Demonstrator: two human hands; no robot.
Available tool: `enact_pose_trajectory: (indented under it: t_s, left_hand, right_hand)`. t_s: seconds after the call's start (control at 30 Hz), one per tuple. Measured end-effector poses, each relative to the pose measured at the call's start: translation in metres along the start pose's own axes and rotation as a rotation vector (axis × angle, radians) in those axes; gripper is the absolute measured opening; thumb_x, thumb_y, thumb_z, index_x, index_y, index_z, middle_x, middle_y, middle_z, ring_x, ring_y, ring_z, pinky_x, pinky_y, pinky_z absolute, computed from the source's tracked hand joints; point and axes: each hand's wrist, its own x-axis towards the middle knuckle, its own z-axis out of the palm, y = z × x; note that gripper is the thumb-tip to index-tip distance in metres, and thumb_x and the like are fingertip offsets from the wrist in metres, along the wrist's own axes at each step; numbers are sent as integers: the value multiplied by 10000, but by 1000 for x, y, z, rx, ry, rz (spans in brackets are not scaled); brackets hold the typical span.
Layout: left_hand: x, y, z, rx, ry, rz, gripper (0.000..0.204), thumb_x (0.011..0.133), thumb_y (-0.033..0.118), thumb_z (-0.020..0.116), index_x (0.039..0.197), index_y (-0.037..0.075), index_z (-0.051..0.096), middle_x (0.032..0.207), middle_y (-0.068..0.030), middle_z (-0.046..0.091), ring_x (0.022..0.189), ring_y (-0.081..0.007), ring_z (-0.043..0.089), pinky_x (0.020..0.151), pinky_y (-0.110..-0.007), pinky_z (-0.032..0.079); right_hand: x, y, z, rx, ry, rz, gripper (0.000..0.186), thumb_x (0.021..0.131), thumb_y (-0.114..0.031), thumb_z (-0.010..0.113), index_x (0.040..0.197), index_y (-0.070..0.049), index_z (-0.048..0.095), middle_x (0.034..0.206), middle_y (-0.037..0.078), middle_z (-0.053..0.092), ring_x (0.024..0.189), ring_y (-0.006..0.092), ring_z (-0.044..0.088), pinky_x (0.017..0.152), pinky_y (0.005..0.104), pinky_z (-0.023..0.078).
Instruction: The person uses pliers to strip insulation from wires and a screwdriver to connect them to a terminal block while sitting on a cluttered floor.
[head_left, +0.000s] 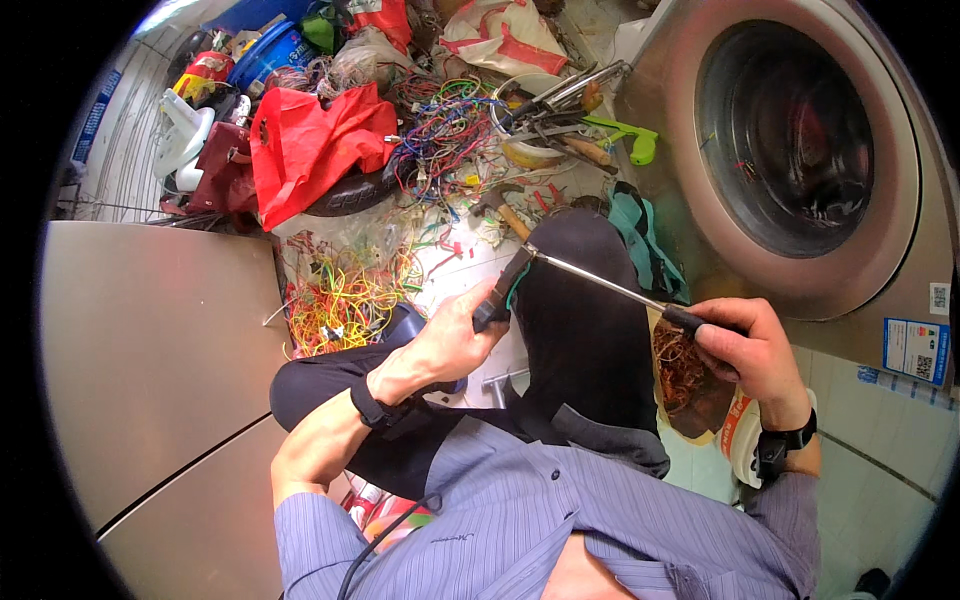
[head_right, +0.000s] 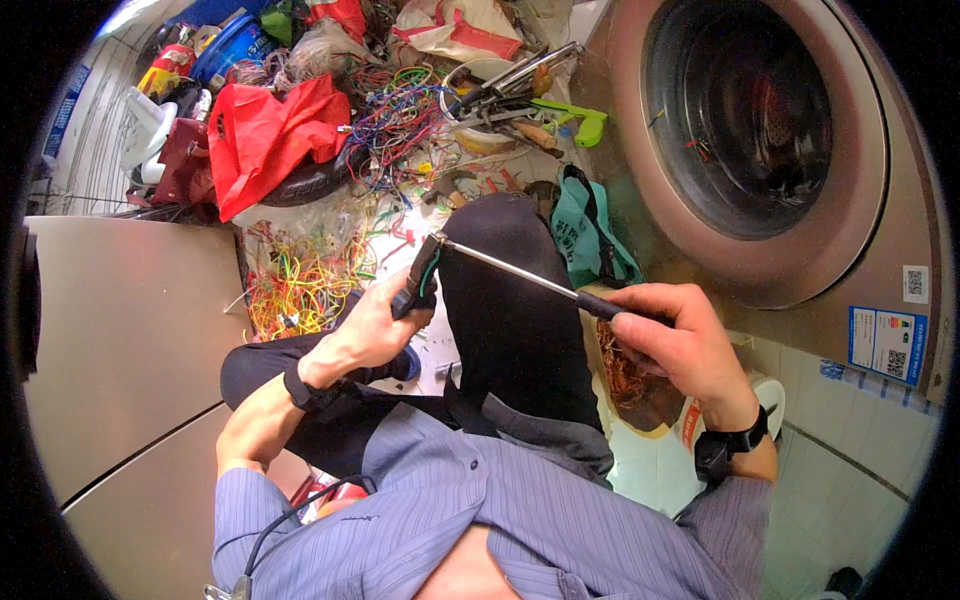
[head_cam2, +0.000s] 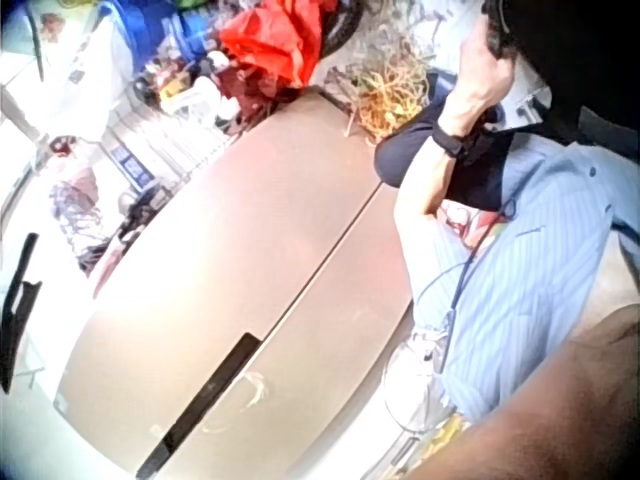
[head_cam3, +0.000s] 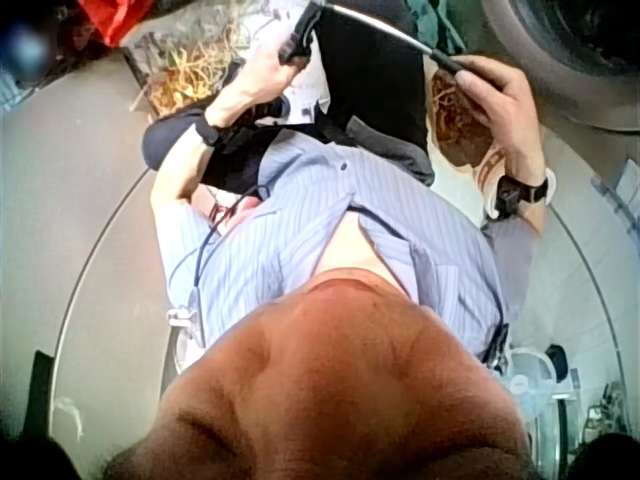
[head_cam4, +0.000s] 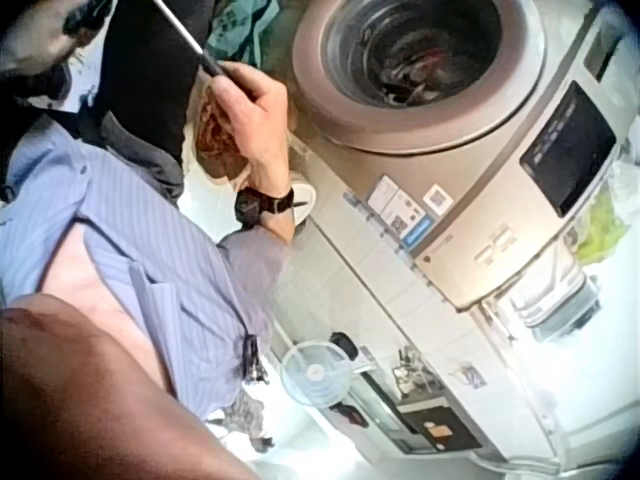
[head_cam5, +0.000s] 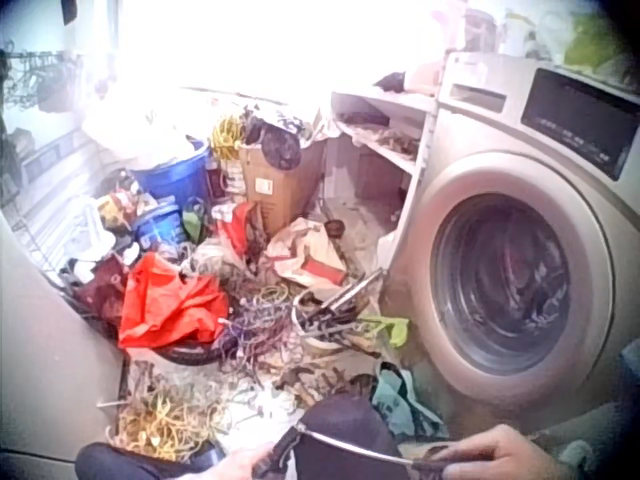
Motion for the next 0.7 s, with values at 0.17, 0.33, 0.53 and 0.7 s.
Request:
enact_pose_trajectory:
  t_s: [0.17, 0.33, 0.53, 0.7]
  left_hand:
    - [-1, -7, -2, -15, -32, -43, 218, 854, -12, 619, 1056, 46, 559, 792, -48, 590, 721, -146, 554, 684, -326, 485]
    - [-2, -8, -5, 10, -45, -69, 227, 847, -26, 615, 1057, 45, 563, 797, -43, 594, 739, -136, 566, 707, -322, 495]
    - [-1, -9, -3, 170, -25, 224, 285, 808, -14, 632, 1084, 22, 571, 902, -145, 649, 820, -298, 648, 771, -379, 523]
    - [-11, 14, 14, 31, -222, 37, 305, 831, -13, 631, 1129, 1, 569, 1033, -248, 661, 1030, -419, 650, 858, -447, 512]
  right_hand:
    - [12, 19, 6, -509, 132, -597, 287, 895, -86, 638, 1149, 39, 688, 809, 114, 700, 727, 205, 665, 676, 324, 511]
    - [9, 10, 5, -784, 144, -695, 322, 831, -41, 692, 1147, 20, 678, 809, 148, 648, 706, 297, 654, 648, 363, 515]
    - [21, 14, 10, -1210, 213, -1074, 438, 745, -18, 748, 1174, -1, 660, 722, 79, 523, 597, 232, 582, 526, 355, 469]
    - [47, 5, 54, -962, 132, -1072, 473, 759, -7, 745, 1215, -2, 620, 792, 105, 581, 669, 271, 615, 570, 366, 504]
